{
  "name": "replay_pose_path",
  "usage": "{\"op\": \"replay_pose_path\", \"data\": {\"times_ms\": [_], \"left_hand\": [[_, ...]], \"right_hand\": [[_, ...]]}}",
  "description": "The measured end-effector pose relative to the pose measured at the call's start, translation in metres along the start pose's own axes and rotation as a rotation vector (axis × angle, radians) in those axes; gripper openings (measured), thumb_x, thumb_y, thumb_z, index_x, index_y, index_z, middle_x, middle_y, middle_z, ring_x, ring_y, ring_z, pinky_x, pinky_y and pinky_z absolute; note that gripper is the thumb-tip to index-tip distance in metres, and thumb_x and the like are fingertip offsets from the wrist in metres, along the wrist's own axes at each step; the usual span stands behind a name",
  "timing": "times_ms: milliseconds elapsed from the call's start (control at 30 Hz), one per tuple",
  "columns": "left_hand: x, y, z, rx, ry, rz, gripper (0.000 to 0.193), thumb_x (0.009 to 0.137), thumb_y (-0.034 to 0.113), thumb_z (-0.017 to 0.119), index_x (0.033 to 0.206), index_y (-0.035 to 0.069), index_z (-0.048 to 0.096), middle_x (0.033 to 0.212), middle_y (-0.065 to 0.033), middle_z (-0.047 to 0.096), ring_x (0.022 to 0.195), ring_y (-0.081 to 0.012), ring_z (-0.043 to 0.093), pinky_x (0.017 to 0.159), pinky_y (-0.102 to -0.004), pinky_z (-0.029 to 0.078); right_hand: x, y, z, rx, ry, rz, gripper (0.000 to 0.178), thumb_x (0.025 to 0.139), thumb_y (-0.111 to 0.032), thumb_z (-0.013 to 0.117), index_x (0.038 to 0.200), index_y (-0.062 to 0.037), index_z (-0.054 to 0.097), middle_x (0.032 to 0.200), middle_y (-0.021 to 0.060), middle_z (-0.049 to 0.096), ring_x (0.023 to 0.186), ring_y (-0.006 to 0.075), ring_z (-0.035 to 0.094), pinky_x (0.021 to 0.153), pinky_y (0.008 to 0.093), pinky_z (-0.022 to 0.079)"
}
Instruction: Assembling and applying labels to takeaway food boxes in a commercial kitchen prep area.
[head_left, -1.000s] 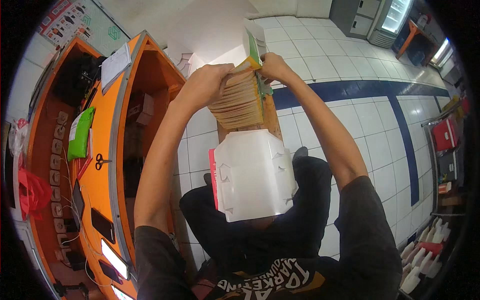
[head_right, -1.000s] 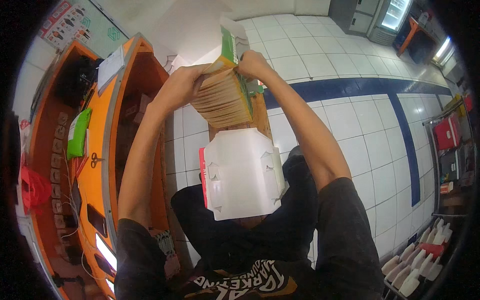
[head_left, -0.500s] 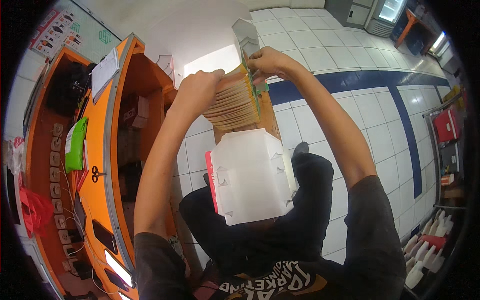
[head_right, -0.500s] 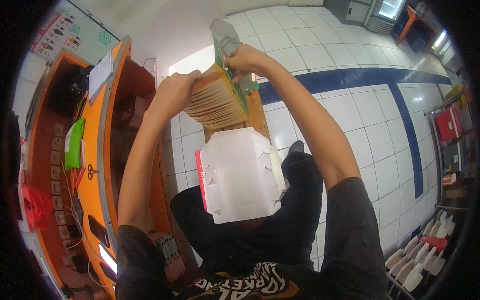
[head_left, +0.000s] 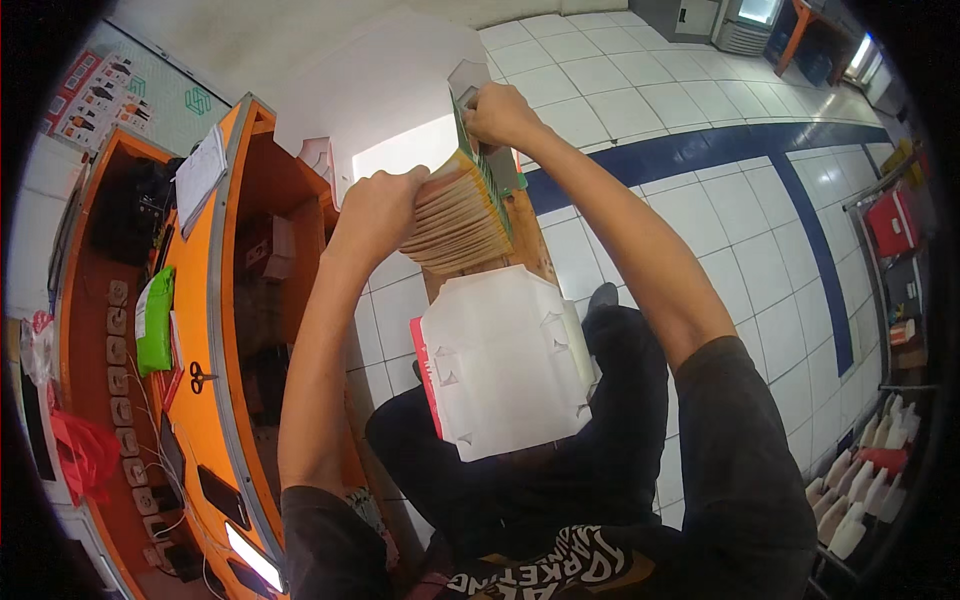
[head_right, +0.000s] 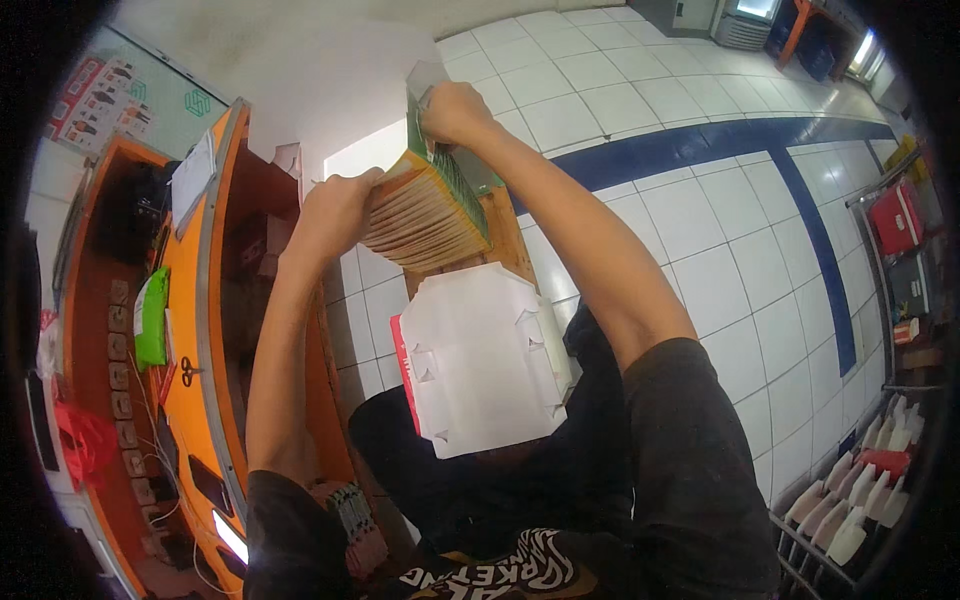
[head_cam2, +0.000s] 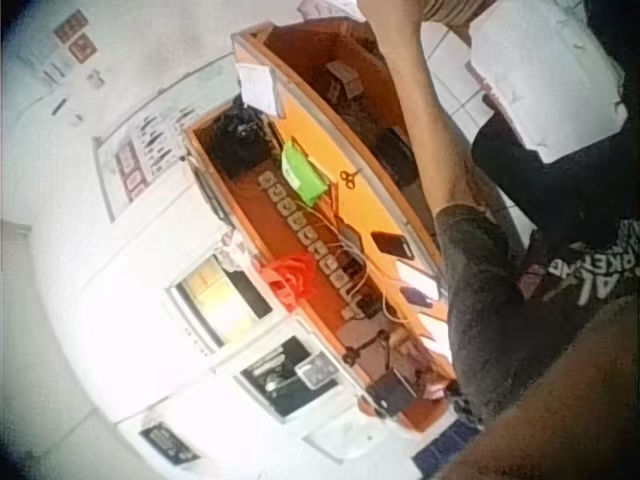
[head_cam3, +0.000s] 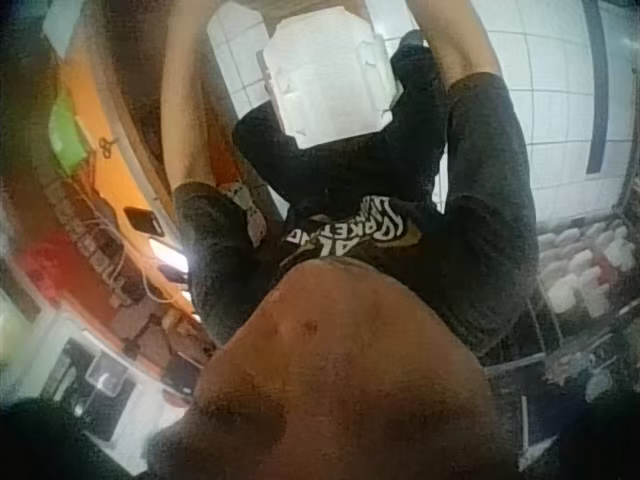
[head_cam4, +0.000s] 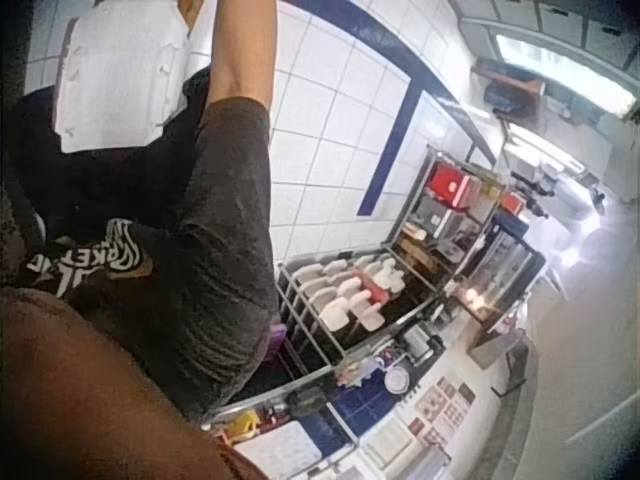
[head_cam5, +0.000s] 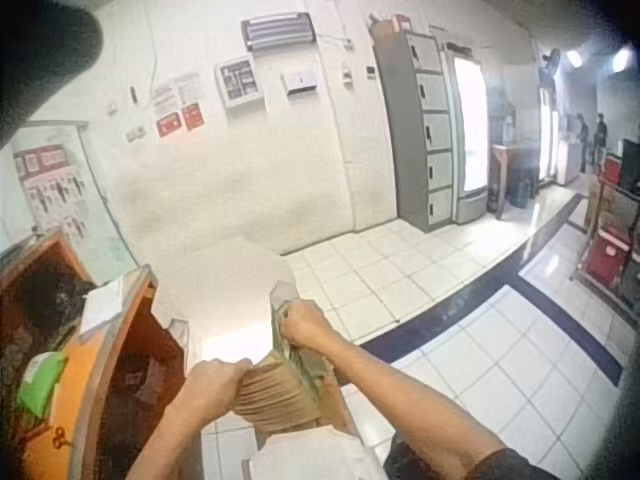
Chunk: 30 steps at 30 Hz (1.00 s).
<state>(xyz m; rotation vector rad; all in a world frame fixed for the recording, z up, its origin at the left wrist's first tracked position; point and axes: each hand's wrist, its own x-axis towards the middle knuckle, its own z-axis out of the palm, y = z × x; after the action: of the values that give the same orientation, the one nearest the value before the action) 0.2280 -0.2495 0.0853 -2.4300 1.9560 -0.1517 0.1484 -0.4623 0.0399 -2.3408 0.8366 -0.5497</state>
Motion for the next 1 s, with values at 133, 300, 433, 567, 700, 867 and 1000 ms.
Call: {"op": "replay_pose_path", "data": {"times_ms": [133, 300, 433, 567, 700, 867, 1000], "left_hand": [[0.003, -0.002, -0.003, -0.030, -0.001, -0.001, 0.020, 0.091, 0.010, 0.057, 0.109, 0.005, 0.065, 0.082, -0.0256, 0.067, 0.081, -0.0453, 0.066, 0.073, -0.0531, 0.052], [0.002, -0.010, -0.016, -0.140, 0.018, -0.001, 0.020, 0.095, 0.018, 0.057, 0.103, 0.002, 0.066, 0.088, -0.0251, 0.069, 0.084, -0.0441, 0.067, 0.074, -0.0508, 0.052], [0.009, -0.042, -0.029, -0.095, 0.364, -0.429, 0.041, 0.097, 0.038, 0.052, 0.103, 0.000, 0.068, 0.103, -0.0233, 0.071, 0.099, -0.0399, 0.069, 0.083, -0.0504, 0.053], [0.031, -0.079, -0.012, -0.126, 0.125, -0.699, 0.038, 0.092, 0.026, 0.054, 0.114, -0.003, 0.066, 0.114, -0.0278, 0.068, 0.114, -0.0447, 0.063, 0.095, -0.0505, 0.051], [0.040, -0.105, 0.018, -0.245, 0.084, -0.632, 0.038, 0.085, 0.013, 0.051, 0.115, -0.003, 0.068, 0.121, -0.0298, 0.066, 0.114, -0.0466, 0.063, 0.098, -0.0505, 0.050], [0.048, -0.118, 0.027, -0.209, -0.022, -0.602, 0.038, 0.090, 0.020, 0.049, 0.107, -0.007, 0.068, 0.114, -0.0330, 0.065, 0.110, -0.0491, 0.063, 0.095, -0.0530, 0.050], [0.048, -0.104, 0.013, -0.207, -0.109, -0.666, 0.042, 0.093, 0.027, 0.049, 0.111, -0.005, 0.069, 0.115, -0.0310, 0.066, 0.109, -0.0467, 0.064, 0.094, -0.0514, 0.050]], "right_hand": [[0.003, 0.001, 0.000, 0.106, -0.098, 0.059, 0.032, 0.088, -0.025, 0.060, 0.089, 0.0028, 0.075, 0.083, 0.0227, 0.073, 0.078, 0.0333, 0.075, 0.075, 0.0404, 0.060], [0.005, 0.002, -0.001, 0.150, -0.169, 0.081, 0.033, 0.089, -0.020, 0.055, 0.092, 0.0079, 0.072, 0.083, 0.0235, 0.073, 0.069, 0.0296, 0.075, 0.067, 0.0372, 0.063], [0.003, 0.002, -0.003, 0.145, -0.195, 0.021, 0.034, 0.092, -0.017, 0.050, 0.098, 0.0094, 0.070, 0.085, 0.0218, 0.073, 0.072, 0.0282, 0.075, 0.065, 0.0373, 0.064], [-0.003, -0.003, -0.005, 0.185, -0.249, 0.074, 0.034, 0.093, -0.017, 0.048, 0.103, 0.0092, 0.068, 0.088, 0.0198, 0.073, 0.077, 0.0280, 0.075, 0.064, 0.0378, 0.065], [-0.007, -0.006, -0.008, 0.145, -0.247, 0.057, 0.036, 0.094, -0.017, 0.047, 0.105, 0.0120, 0.066, 0.091, 0.0225, 0.072, 0.080, 0.0297, 0.075, 0.066, 0.0384, 0.066], [-0.014, -0.008, -0.011, 0.151, -0.268, 0.082, 0.038, 0.096, -0.018, 0.047, 0.109, 0.0139, 0.064, 0.097, 0.0239, 0.072, 0.082, 0.0315, 0.075, 0.069, 0.0392, 0.066], [-0.018, -0.010, -0.014, 0.234, -0.314, 0.089, 0.040, 0.098, -0.019, 0.048, 0.115, 0.0139, 0.062, 0.105, 0.0244, 0.070, 0.089, 0.0328, 0.074, 0.070, 0.0385, 0.066]]}}
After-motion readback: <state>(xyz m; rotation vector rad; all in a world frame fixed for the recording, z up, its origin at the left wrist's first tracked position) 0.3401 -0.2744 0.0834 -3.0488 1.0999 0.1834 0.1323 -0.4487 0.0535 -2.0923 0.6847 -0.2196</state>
